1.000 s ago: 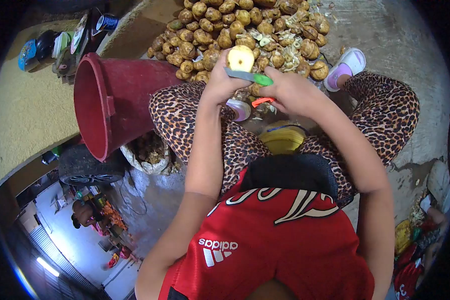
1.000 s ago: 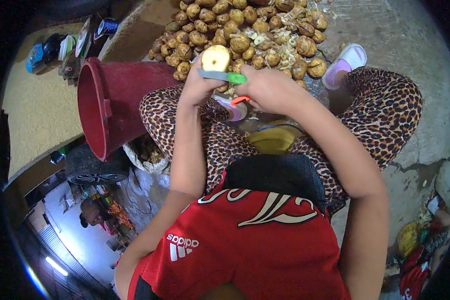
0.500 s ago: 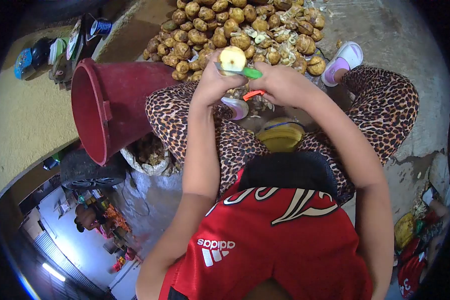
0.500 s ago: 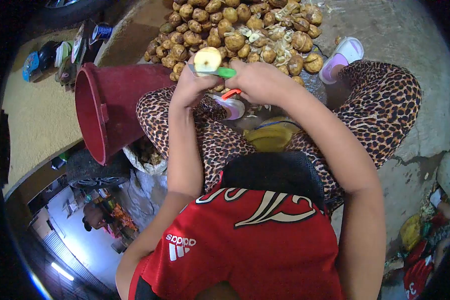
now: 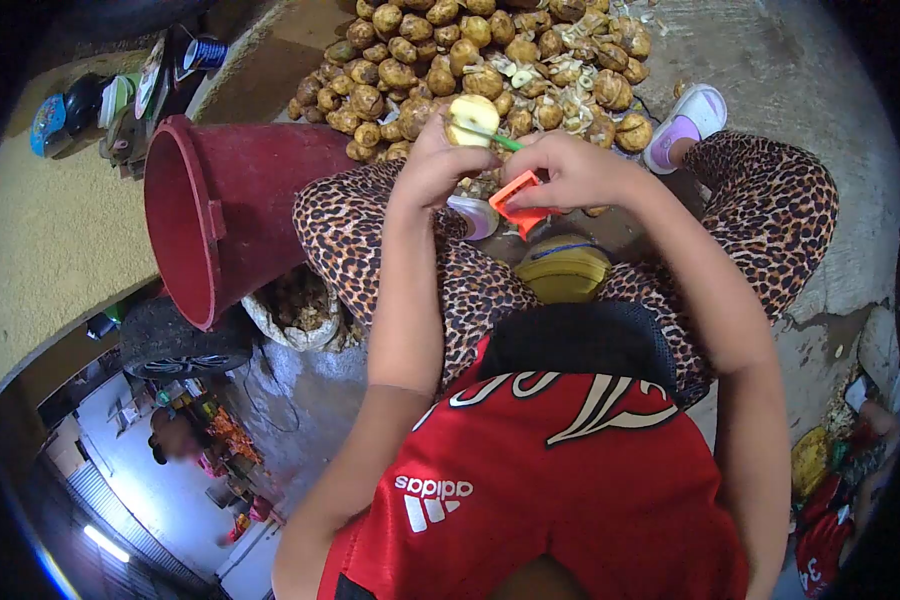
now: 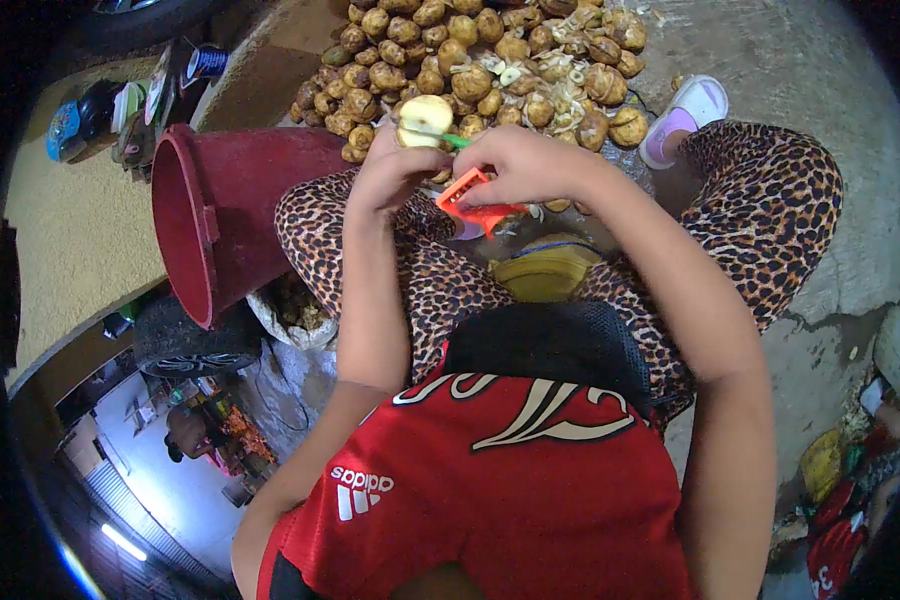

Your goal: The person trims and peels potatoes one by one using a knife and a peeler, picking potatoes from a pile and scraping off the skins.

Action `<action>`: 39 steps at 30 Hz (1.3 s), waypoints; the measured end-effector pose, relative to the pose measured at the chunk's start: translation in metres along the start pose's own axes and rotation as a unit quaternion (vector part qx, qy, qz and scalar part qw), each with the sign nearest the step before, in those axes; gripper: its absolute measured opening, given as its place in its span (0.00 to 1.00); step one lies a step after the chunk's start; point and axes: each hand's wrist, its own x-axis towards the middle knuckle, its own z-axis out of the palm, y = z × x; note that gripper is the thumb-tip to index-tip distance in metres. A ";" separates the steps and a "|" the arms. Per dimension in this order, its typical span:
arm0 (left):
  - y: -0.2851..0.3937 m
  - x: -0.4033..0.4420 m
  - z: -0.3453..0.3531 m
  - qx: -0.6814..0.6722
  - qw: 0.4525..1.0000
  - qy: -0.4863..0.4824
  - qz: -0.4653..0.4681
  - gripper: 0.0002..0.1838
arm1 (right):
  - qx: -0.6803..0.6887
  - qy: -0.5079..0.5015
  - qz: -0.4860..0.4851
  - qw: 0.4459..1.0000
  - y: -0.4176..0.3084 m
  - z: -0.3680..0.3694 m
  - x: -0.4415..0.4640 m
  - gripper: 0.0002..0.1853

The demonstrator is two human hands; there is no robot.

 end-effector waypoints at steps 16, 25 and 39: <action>-0.007 0.004 -0.003 -0.011 0.997 0.063 -0.041 0.23 | 0.134 0.091 0.045 0.986 0.012 0.000 -0.016 0.11; -0.012 0.009 -0.015 0.054 0.987 0.149 0.018 0.29 | 0.404 0.207 0.061 0.889 0.001 -0.041 -0.028 0.16; -0.013 0.006 -0.028 0.031 0.983 0.166 0.070 0.34 | -0.343 0.193 0.210 0.895 0.076 -0.071 -0.027 0.25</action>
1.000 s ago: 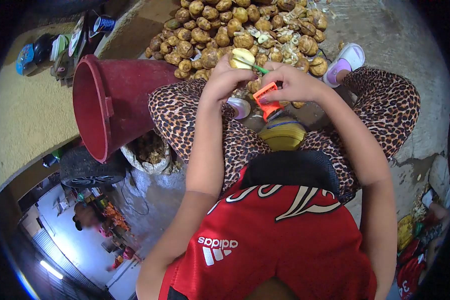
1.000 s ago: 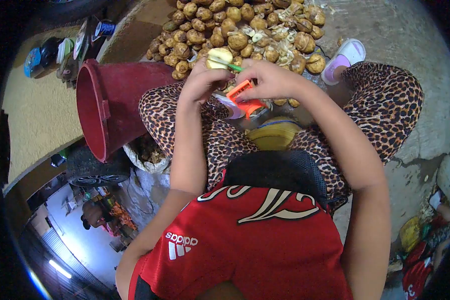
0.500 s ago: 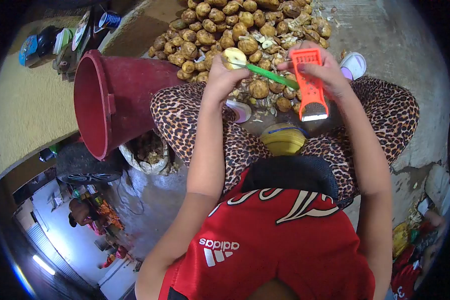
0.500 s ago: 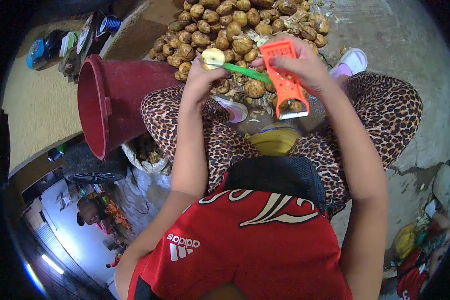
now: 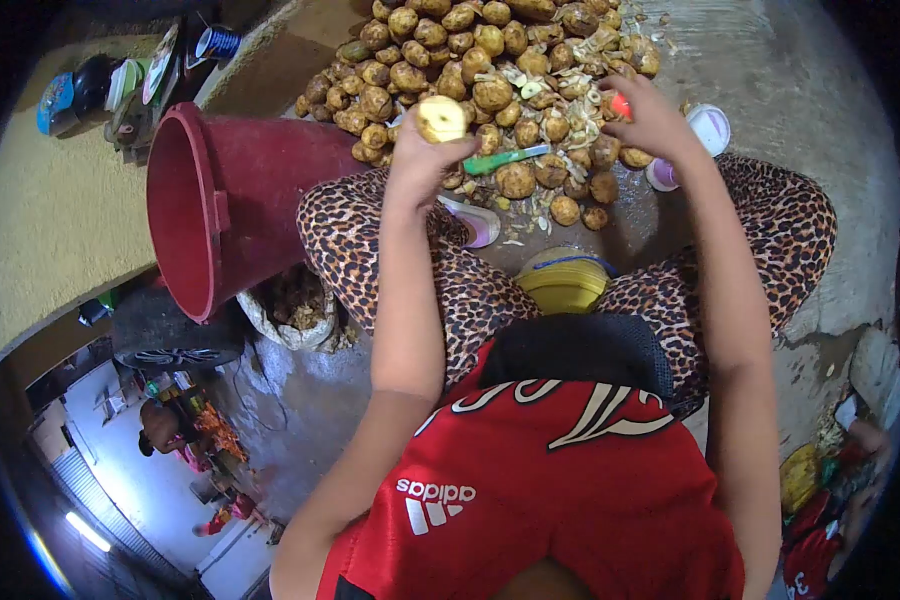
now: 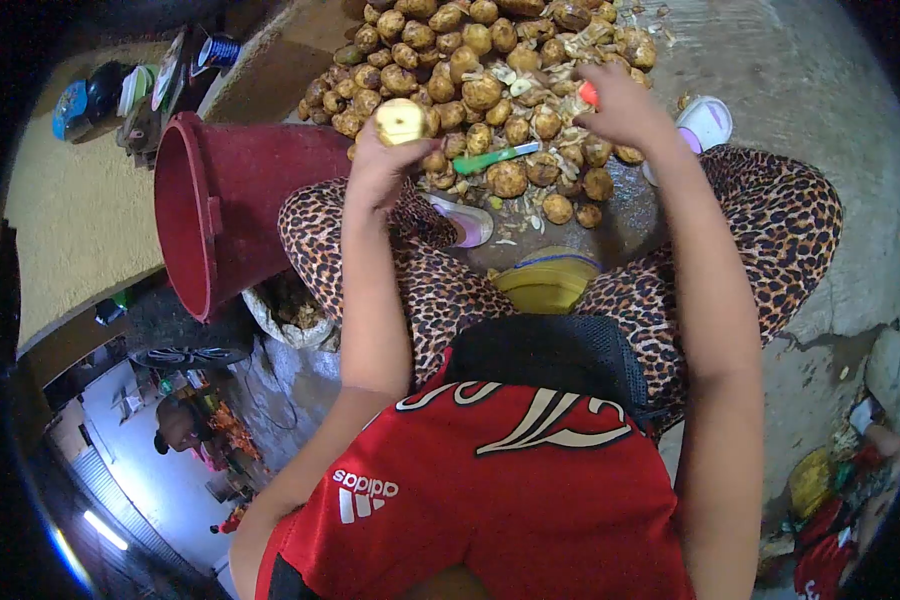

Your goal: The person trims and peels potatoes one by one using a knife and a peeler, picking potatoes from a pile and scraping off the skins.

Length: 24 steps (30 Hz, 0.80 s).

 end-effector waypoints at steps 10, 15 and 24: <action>0.069 -0.025 -0.029 0.241 0.963 0.065 0.099 0.38 | 0.080 -0.328 0.024 0.941 0.010 0.129 0.048 0.14; 0.057 -0.004 -0.064 0.234 0.967 0.096 0.025 0.36 | 0.534 -0.198 0.438 0.695 -0.008 0.291 0.058 0.07; 0.026 0.009 -0.100 0.293 0.947 0.129 -0.032 0.38 | 0.320 -0.055 0.613 0.720 0.044 0.434 0.059 0.27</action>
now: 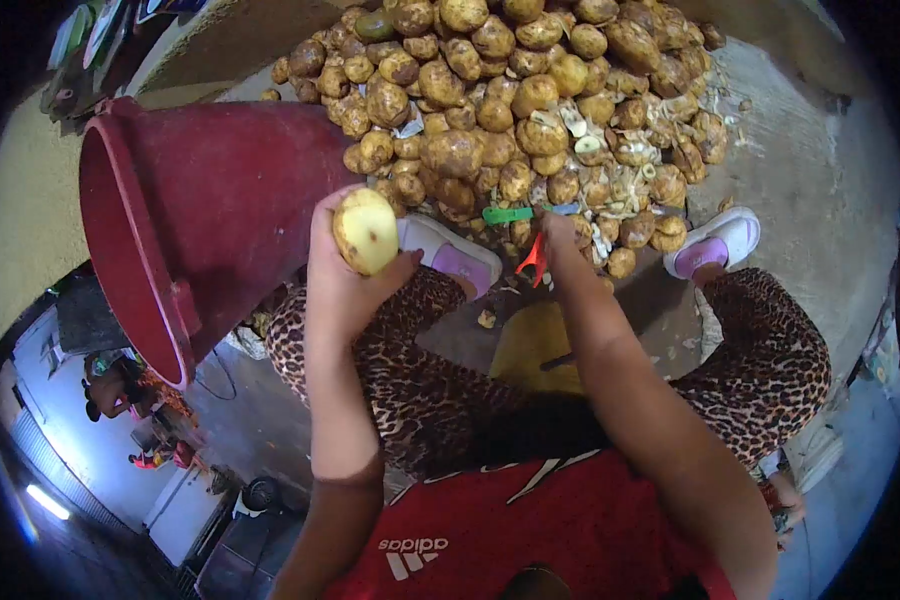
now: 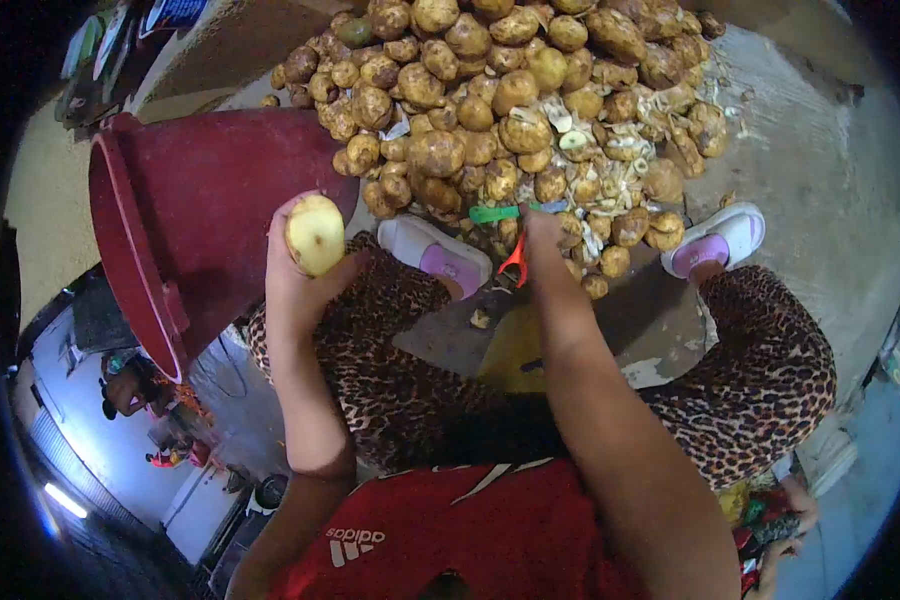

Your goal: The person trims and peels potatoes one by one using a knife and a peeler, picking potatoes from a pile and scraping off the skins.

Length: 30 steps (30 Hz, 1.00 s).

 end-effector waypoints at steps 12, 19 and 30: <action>-0.005 0.007 0.008 -0.079 0.996 -0.036 -0.011 0.39 | 0.315 -0.439 0.009 0.841 -0.065 -0.098 -0.132 0.05; 0.010 0.011 0.031 -0.371 0.916 -0.152 0.008 0.30 | 0.282 -0.572 -0.072 0.767 -0.132 -0.195 -0.236 0.16; 0.062 -0.035 0.033 -0.451 0.854 -0.259 -0.020 0.24 | -0.192 -0.416 -0.415 0.786 -0.143 -0.290 -0.401 0.04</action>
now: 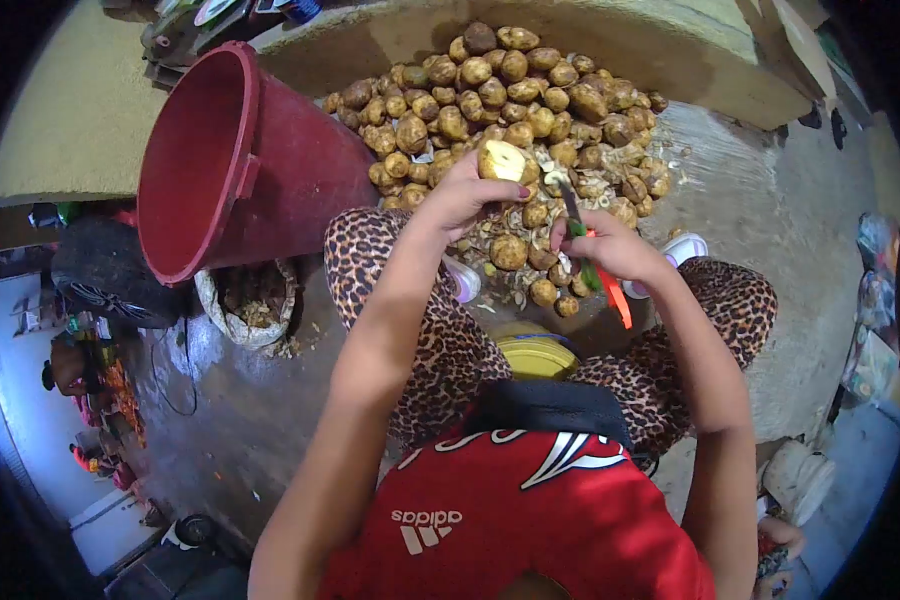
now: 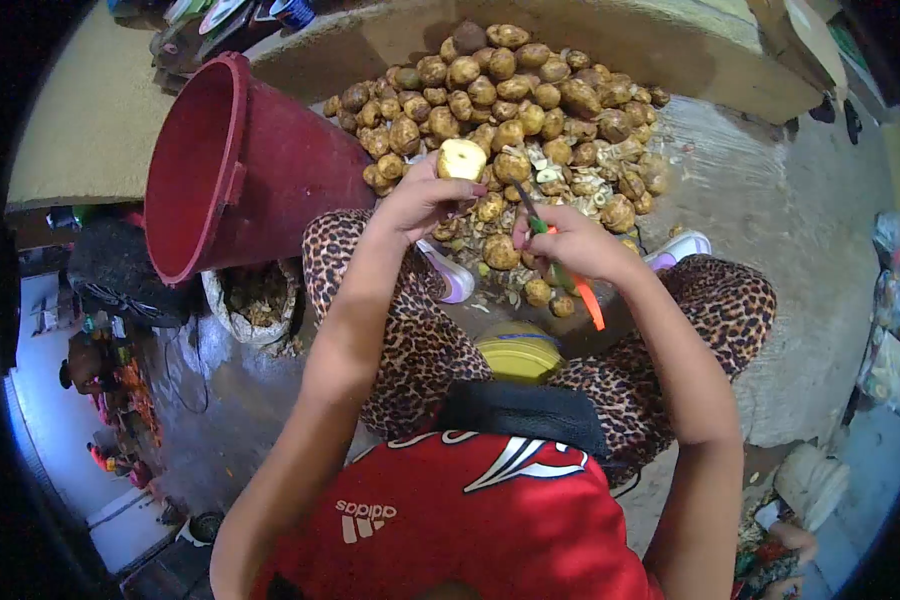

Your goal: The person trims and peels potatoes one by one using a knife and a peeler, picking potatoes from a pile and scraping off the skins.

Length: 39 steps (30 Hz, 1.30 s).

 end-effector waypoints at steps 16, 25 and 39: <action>-0.035 0.027 0.043 0.035 0.997 -0.057 -0.047 0.26 | -0.321 0.188 -0.088 0.924 0.023 -0.019 -0.002 0.12; -0.041 0.034 0.040 0.161 0.986 -0.029 0.019 0.37 | -0.290 0.175 0.007 0.941 0.018 -0.025 0.002 0.13; -0.037 0.037 0.046 0.212 0.976 0.014 0.035 0.34 | -0.337 0.240 -0.035 0.909 0.026 -0.024 0.012 0.12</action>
